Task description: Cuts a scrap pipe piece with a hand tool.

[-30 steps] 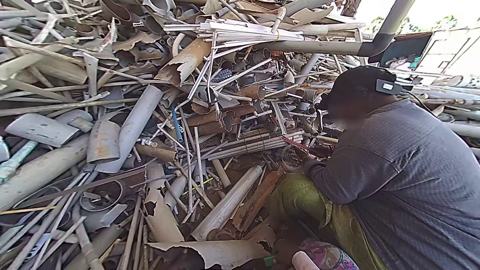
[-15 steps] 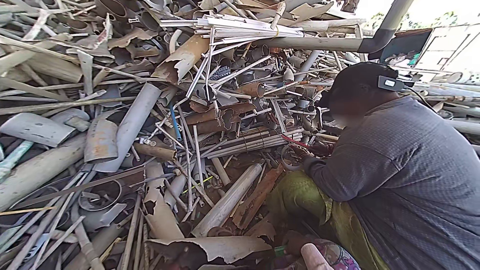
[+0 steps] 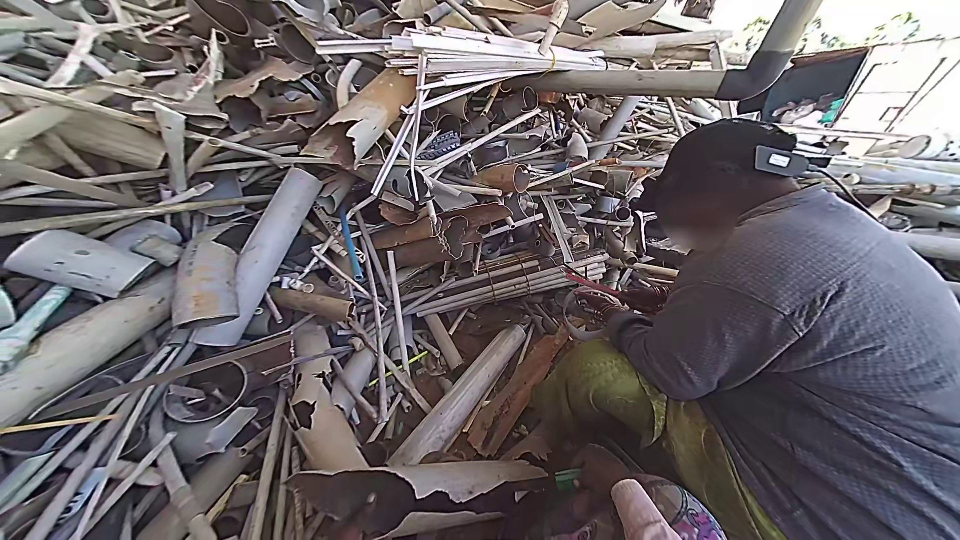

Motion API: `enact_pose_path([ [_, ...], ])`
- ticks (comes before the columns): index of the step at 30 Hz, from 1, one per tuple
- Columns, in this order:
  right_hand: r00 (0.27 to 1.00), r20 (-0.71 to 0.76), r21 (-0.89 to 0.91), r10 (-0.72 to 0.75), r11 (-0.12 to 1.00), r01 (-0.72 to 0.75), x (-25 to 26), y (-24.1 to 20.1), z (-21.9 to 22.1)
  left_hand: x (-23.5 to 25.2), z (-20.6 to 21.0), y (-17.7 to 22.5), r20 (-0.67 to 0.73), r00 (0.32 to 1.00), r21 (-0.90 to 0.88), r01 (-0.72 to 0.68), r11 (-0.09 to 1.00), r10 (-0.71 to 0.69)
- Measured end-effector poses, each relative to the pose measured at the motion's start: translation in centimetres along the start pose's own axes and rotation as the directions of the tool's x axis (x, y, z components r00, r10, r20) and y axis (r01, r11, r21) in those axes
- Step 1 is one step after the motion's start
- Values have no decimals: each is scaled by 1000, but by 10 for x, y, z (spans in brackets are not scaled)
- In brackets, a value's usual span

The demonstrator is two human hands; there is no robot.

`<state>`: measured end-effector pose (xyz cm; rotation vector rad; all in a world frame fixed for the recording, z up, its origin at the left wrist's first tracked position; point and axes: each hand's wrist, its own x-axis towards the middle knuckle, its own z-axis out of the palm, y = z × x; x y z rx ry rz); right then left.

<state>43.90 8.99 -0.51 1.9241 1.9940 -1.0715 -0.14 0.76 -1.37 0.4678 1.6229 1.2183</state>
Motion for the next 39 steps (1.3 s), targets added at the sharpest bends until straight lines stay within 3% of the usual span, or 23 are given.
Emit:
enact_pose_path([
  [5, 1000, 15, 52, 13, 999, -14, 2, 1, 2, -6, 3, -7, -36, 999, -34, -21, 999, 20],
  [9, 997, -75, 46, 26, 999, -23, -1, -3, 1, -13, 5, 4, -32, 995, -90, 92, 992, -95],
  [13, 991, -128, -23, -28, 999, 26, -2, -3, -3, 1, 4, -4, -87, 993, -144, 65, 988, -78],
  [21, 984, -125, -49, -129, 991, 124, -16, 3, -14, -1, 0, 8, -27, 996, -51, 85, 995, -86],
  [26, 979, -192, -103, -71, 993, 52, -41, -12, -21, 4, 0, 9, -66, 989, -133, 123, 983, -133],
  [31, 977, -210, -96, 42, 993, -63, -35, -11, -18, 7, 2, 10, -103, 981, -159, 148, 976, -166],
  [36, 976, -141, -200, 167, 961, -193, -29, -28, -10, 9, 1, 9, -115, 975, -195, 165, 967, -190],
  [39, 985, -104, -190, 136, 970, -154, -25, -20, -11, 8, 1, 10, -109, 976, -186, 167, 968, -190],
])
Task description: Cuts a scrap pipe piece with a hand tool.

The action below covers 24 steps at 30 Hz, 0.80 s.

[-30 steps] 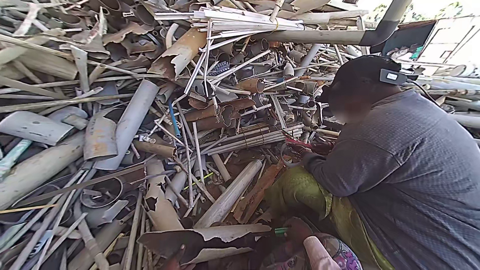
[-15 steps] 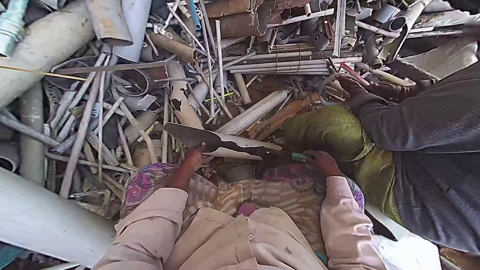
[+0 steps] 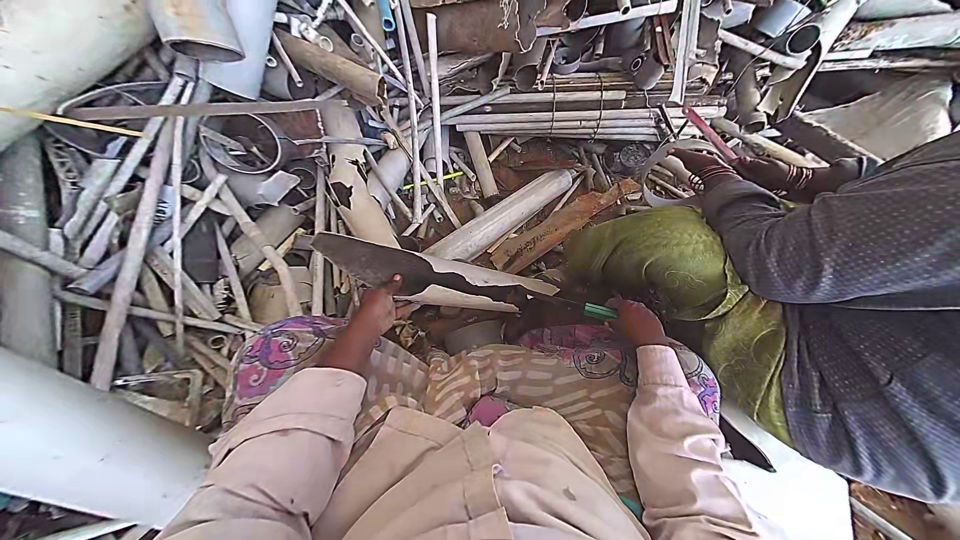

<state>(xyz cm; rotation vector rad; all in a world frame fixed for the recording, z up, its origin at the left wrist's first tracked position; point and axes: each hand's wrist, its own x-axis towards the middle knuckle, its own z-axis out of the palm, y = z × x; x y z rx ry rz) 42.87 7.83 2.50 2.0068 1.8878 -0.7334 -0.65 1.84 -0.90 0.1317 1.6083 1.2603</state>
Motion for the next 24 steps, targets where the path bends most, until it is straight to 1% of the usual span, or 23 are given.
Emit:
enact_pose_path([
  [1, 999, -11, 55, -47, 997, 47, 1, 6, -1, 0, 0, 0, 0, 1000, -10, 4, 1000, -4],
  [2, 993, -54, 138, -108, 984, 114, 3, 14, 0, 0, -1, -1, -3, 1000, -32, 12, 999, -12],
  [4, 960, -203, 327, -191, 911, 251, 6, 27, 3, -3, 1, -2, -22, 1000, -92, 21, 996, -23],
  [5, 946, -267, 391, -186, 876, 282, 9, 31, 4, -3, 1, -2, -23, 999, -122, 23, 992, -26],
  [6, 943, -294, 425, -155, 862, 275, 12, 32, 5, -3, 2, -2, -26, 999, -147, 21, 989, -25],
  [7, 953, -279, 431, -117, 872, 233, 14, 31, 6, -3, 2, -3, -33, 999, -167, 20, 986, -26],
  [8, 969, -233, 408, -85, 896, 177, 16, 28, 7, -2, 2, -4, -40, 999, -177, 23, 984, -30],
  [11, 999, -28, 261, -21, 965, 28, 21, 9, 17, -1, 2, -5, -57, 998, -197, 29, 980, -41],
  [13, 999, 53, 177, 4, 984, -14, 23, -4, 26, 1, 1, -6, -74, 996, -202, 38, 979, -54],
  [15, 998, 54, 186, 17, 982, -27, 22, -12, 28, 1, 1, -5, -81, 994, -203, 56, 978, -73],
  [17, 999, 36, 195, 19, 981, -25, 23, -13, 28, 3, -1, -3, -105, 992, -200, 42, 979, -64],
  [19, 1000, 27, 211, -3, 978, -2, 24, -10, 28, 6, -5, 3, -162, 987, -186, -34, 982, 4],
  [21, 998, 40, 206, -50, 978, 40, 24, -10, 29, 9, -12, 14, -248, 965, -150, -131, 980, 91],
  [24, 985, 103, 153, -135, 981, 118, 21, -16, 30, 17, -25, 21, -345, 925, -140, -219, 966, 159],
])
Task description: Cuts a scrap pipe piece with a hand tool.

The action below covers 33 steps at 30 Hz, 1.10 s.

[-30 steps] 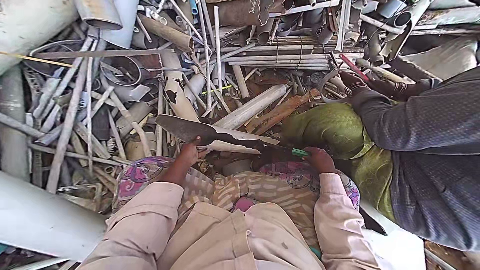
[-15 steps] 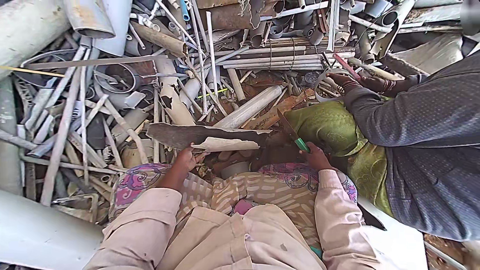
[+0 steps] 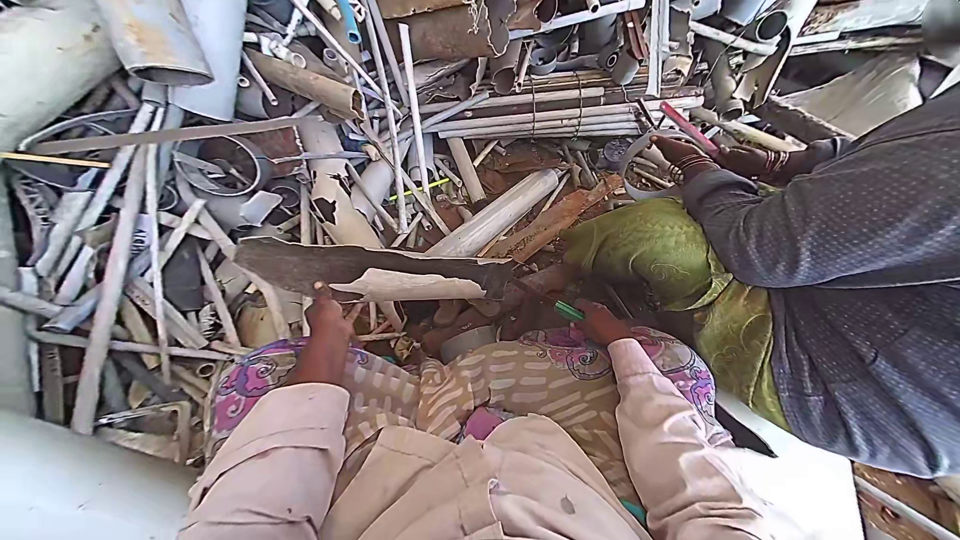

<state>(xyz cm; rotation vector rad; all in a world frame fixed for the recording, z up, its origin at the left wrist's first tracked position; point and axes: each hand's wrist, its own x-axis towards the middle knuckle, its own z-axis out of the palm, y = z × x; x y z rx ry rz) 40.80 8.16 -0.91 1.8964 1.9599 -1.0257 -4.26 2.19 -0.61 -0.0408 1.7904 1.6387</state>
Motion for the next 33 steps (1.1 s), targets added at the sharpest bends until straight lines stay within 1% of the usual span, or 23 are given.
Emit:
enact_pose_path([
  [4, 997, 73, -102, -20, 994, 27, 8, -8, 6, 1, 5, -4, -18, 1000, 70, -15, 997, 17],
  [6, 996, 84, -122, 6, 993, 4, 12, -12, 9, -3, 11, -5, 6, 1000, 65, 14, 998, -15],
  [8, 996, 78, -129, 45, 991, -35, 13, -13, 9, -3, 14, -6, 69, 994, 11, 79, 997, -79],
  [10, 995, 63, -123, 81, 990, -73, 11, -13, 8, -6, 17, -4, 180, 970, -31, 170, 985, -162],
  [14, 993, 17, -144, 116, 983, -112, 14, -10, 9, -15, 21, -4, 354, 893, 75, 270, 960, -278],
  [16, 991, 0, -156, 132, 979, -131, 15, -10, 9, -19, 21, -3, 373, 870, 101, 306, 947, -322],
  [18, 989, -11, -170, 147, 975, -147, 13, -13, 9, -21, 21, -3, 363, 870, 97, 320, 942, -333],
  [19, 988, -14, -178, 156, 971, -156, 12, -14, 9, -22, 22, -4, 354, 881, 61, 312, 948, -313],
  [21, 986, -16, -176, 163, 971, -163, 12, -15, 9, -23, 24, -10, 347, 910, -34, 254, 967, -227],
  [23, 990, -27, -125, 136, 982, -138, 13, -13, 8, -27, 25, -15, 373, 916, -68, 185, 980, -147],
  [25, 996, -59, -51, 73, 996, -76, 13, -13, 4, -33, 24, -13, 458, 886, -57, 111, 992, -72],
  [27, 992, -127, -22, 3, 1000, -6, 13, -11, 2, -34, 19, -13, 575, 818, -62, 27, 998, 13],
  [28, 987, -161, -24, -20, 1000, 16, 12, -10, 2, -35, 16, -13, 623, 780, -94, -3, 996, 61],
  [29, 981, -191, -28, -39, 999, 34, 10, -10, 0, -36, 14, -13, 647, 755, -142, -23, 990, 110],
  [31, 947, -305, -39, -105, 994, 98, 8, -9, 1, -36, 10, -10, 624, 758, -253, -33, 967, 190],
  [32, 908, -391, -33, -151, 988, 150, 8, -8, 2, -34, 8, -7, 606, 763, -306, -37, 951, 224],
  [33, 848, -492, -25, -196, 977, 211, 8, -7, 4, -33, 5, -4, 596, 761, -348, -41, 936, 255],
])
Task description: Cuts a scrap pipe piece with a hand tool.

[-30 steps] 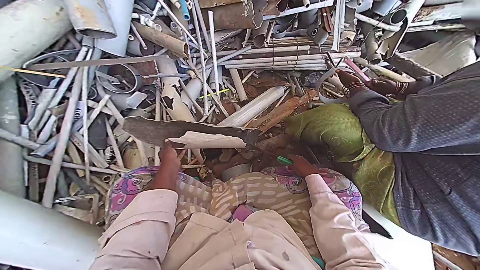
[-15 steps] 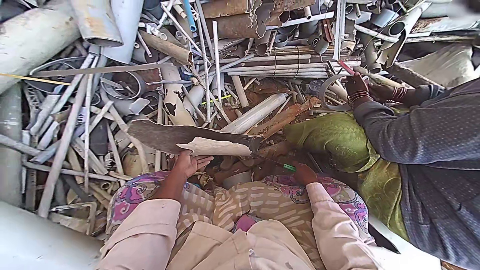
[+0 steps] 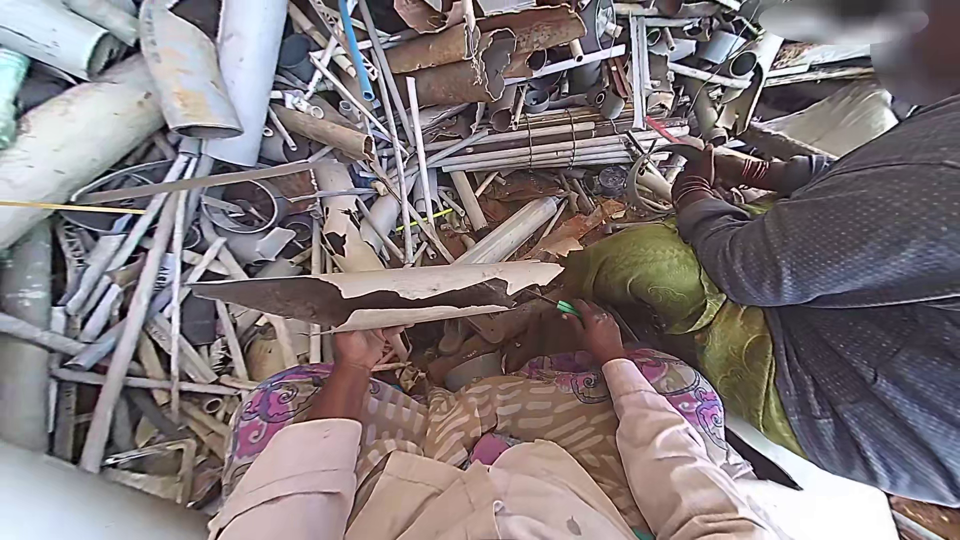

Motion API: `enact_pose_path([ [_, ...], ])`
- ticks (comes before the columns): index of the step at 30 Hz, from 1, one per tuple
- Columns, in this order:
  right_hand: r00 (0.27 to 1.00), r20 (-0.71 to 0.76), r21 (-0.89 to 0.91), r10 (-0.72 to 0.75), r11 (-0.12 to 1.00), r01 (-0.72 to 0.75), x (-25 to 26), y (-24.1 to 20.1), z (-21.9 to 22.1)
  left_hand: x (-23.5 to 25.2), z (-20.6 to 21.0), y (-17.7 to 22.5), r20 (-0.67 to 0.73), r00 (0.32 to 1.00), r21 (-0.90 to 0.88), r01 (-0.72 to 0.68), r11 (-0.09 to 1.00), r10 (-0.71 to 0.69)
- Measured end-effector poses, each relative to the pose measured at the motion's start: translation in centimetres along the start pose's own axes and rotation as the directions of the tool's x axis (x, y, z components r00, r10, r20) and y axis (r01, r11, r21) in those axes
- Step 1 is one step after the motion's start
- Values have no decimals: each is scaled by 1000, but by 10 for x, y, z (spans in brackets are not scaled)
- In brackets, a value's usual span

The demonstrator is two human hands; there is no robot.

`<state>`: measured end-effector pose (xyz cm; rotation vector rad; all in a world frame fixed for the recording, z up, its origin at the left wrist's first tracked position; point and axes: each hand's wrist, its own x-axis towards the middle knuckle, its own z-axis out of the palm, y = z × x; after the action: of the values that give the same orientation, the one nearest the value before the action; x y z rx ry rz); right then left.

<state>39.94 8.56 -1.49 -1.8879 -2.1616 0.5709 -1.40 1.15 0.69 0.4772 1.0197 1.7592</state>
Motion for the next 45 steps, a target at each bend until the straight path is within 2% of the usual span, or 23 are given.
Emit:
enact_pose_path([
  [2, 984, -171, 34, -57, 997, 64, -2, 0, 1, -1, -5, 6, 13, 999, -66, -43, 997, 44],
  [3, 978, -196, 34, -66, 997, 74, -3, -1, 0, -3, -6, 8, 15, 998, -97, -56, 994, 58],
  [9, 995, -60, 59, -75, 995, 79, -16, -21, -15, -11, -9, 11, -54, 991, -196, -133, 972, 125],
  [13, 991, -76, 21, -108, 994, 110, -14, -27, -33, -11, -7, 18, -106, 989, -213, -121, 970, 101],
  [17, 989, -146, -35, -13, 999, 8, -17, -64, -58, -10, 11, 25, -94, 990, -255, -123, 959, 102],
  [19, 996, -86, -94, 4, 995, -12, -22, -86, -69, -7, 19, 29, -125, 984, -288, -157, 945, 125],
  [21, 999, 7, -213, -46, 976, 47, -31, -101, -82, -8, 26, 37, -183, 976, -316, -174, 933, 120],
  [23, 995, 26, -332, -92, 938, 95, -38, -108, -100, -10, 35, 45, -224, 968, -349, -183, 919, 108],
  [28, 964, -264, -235, 42, 966, -106, -56, -102, -155, -13, 36, 56, -244, 960, -396, -226, 890, 135],
  [31, 930, -361, -189, 66, 972, -142, -57, -107, -193, -12, 28, 57, -263, 955, -413, -240, 878, 138],
  [34, 858, -507, -95, -77, 995, 33, -43, -113, -206, -9, 19, 58, -252, 961, -406, -209, 889, 111],
  [36, 750, -617, -92, -239, 968, 234, -23, -120, -201, -9, 16, 61, -219, 972, -386, -169, 907, 88],
  [38, 674, -638, -134, -372, 916, 378, -3, -133, -190, -12, 15, 66, -211, 975, -330, -131, 935, 62],
  [41, 694, -500, -194, -518, 848, 493, 23, -152, -172, -15, 9, 70, -208, 977, -242, -91, 966, 40],
  [43, 769, -308, -189, -560, 829, 527, 36, -160, -166, -15, 6, 70, -208, 977, -203, -92, 975, 49],
  [45, 805, -158, -157, -572, 819, 551, 47, -160, -156, -9, -2, 69, -235, 971, -171, -94, 981, 52],
])
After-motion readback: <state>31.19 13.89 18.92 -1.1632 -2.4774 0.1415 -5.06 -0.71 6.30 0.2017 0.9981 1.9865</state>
